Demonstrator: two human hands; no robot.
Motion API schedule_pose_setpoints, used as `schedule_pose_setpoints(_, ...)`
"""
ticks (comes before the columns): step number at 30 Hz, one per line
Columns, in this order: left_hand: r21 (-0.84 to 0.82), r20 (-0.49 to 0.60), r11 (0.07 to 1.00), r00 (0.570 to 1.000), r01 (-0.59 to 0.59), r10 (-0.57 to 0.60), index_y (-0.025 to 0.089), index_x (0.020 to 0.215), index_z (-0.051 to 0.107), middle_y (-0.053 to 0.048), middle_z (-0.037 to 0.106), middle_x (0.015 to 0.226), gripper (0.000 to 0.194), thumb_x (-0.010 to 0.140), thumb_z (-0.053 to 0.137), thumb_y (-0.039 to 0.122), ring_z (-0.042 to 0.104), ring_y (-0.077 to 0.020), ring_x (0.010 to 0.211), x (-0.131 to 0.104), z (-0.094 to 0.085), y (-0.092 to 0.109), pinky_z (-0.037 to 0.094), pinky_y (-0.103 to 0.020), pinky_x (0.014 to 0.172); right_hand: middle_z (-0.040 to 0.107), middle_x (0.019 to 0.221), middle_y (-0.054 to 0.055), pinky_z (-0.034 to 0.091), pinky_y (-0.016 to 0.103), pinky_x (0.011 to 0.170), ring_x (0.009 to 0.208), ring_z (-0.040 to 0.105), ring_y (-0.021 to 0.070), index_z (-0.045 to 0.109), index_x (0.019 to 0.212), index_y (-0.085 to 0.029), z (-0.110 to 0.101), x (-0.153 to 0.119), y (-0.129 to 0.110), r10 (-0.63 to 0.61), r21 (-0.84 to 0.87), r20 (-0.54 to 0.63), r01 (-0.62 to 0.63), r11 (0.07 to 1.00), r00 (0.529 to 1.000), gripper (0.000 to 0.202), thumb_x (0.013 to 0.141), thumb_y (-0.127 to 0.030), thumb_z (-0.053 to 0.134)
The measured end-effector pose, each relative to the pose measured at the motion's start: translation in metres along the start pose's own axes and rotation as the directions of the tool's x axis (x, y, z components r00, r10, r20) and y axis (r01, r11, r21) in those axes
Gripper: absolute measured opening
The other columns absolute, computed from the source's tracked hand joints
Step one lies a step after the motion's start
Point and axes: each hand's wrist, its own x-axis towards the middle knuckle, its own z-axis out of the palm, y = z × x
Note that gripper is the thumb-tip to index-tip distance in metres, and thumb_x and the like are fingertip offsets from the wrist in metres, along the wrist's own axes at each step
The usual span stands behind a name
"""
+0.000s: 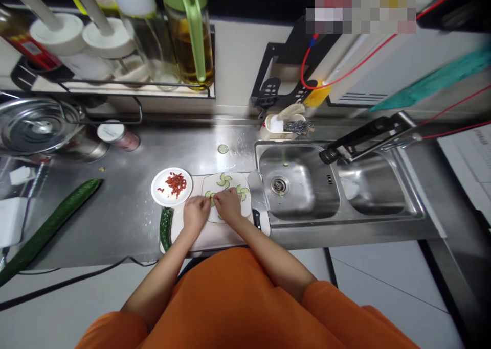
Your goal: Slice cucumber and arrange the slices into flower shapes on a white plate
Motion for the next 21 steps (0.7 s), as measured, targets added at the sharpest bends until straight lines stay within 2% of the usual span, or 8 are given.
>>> schedule_pose_setpoints(10, 0.009, 0.015, 1.000, 1.000, 0.003, -0.003, 0.019, 0.067, 0.064, -0.005, 0.067, 0.073, 0.022, 0.083, 0.051, 0.028, 0.056, -0.0182, 0.070, -0.0009, 0.0013, 0.0013, 0.040, -0.031, 0.075, 0.063, 0.100, 0.005, 0.027, 0.033, 0.074, 0.104, 0.038, 0.0243, 0.068, 0.101, -0.028, 0.0060, 0.0019, 0.0012, -0.035, 0.032, 0.004, 0.035, 0.999, 0.999, 0.025, 0.091, -0.029, 0.046)
schedule_pose_setpoints(21, 0.040, 0.050, 0.999, 0.999, 0.002, -0.004, 0.019, 0.069, 0.063, -0.006, 0.065, 0.072, 0.020, 0.083, 0.051, 0.028, 0.055, -0.0199, 0.075, -0.0013, 0.0035, -0.0031, 0.039, -0.032, 0.075, 0.062, 0.100, 0.006, 0.029, 0.033, 0.075, 0.104, 0.037, 0.0247, 0.068, 0.101, -0.029, 0.0046, 0.0025, -0.0005, -0.036, -0.031, 0.031, 0.037, 0.999, 0.999, 0.027, 0.092, -0.030, 0.043)
